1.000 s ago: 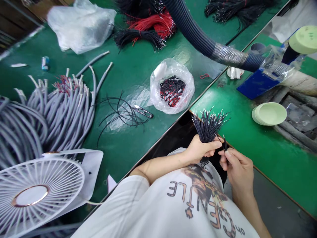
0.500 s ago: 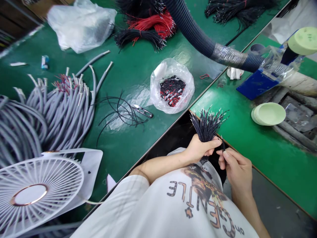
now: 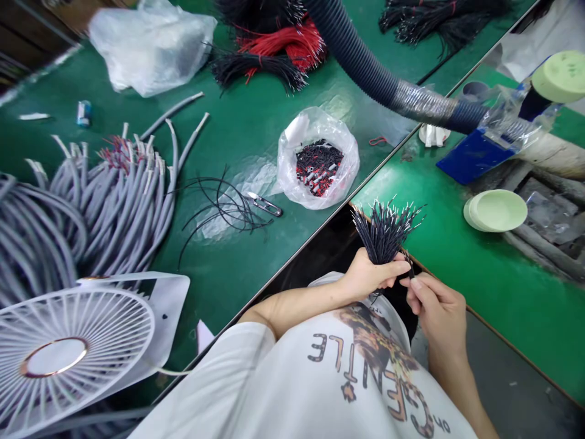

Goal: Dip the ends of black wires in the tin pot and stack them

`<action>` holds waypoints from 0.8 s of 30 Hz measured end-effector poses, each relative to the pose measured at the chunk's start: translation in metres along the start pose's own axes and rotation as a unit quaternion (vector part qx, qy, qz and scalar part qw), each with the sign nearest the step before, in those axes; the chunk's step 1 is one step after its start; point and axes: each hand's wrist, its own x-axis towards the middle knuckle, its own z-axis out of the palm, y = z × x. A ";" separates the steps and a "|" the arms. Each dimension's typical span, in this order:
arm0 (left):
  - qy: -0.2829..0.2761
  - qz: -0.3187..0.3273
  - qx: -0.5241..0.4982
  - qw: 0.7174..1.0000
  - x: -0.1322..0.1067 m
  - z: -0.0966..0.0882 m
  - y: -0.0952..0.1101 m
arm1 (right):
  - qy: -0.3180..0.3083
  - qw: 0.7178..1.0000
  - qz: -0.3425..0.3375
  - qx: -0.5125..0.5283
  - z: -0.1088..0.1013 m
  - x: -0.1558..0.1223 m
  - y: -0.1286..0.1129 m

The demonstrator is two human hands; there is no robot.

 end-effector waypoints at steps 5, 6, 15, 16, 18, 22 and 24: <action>-0.005 -0.010 -0.011 1.000 0.001 0.000 0.001 | -0.004 1.000 0.002 0.001 -0.001 0.000 0.002; -0.006 -0.011 -0.013 1.000 0.001 0.001 0.001 | -0.004 1.000 0.005 0.003 -0.001 0.000 0.003; 0.021 0.005 -0.039 0.999 0.001 0.007 -0.006 | 0.070 0.997 0.022 0.027 0.005 0.000 0.004; 0.018 0.006 -0.042 0.999 0.001 0.008 -0.008 | 0.079 0.996 0.020 0.023 0.005 0.000 0.003; 0.005 0.004 -0.041 0.999 0.001 0.009 -0.011 | 0.090 0.996 0.013 0.008 0.002 -0.001 0.000; -0.018 -0.003 -0.035 0.999 0.002 0.010 -0.014 | 0.097 0.993 -0.013 -0.061 -0.023 -0.004 -0.014; -0.012 -0.003 -0.042 0.999 0.002 0.009 -0.012 | 0.090 0.988 -0.023 -0.120 -0.044 -0.004 -0.026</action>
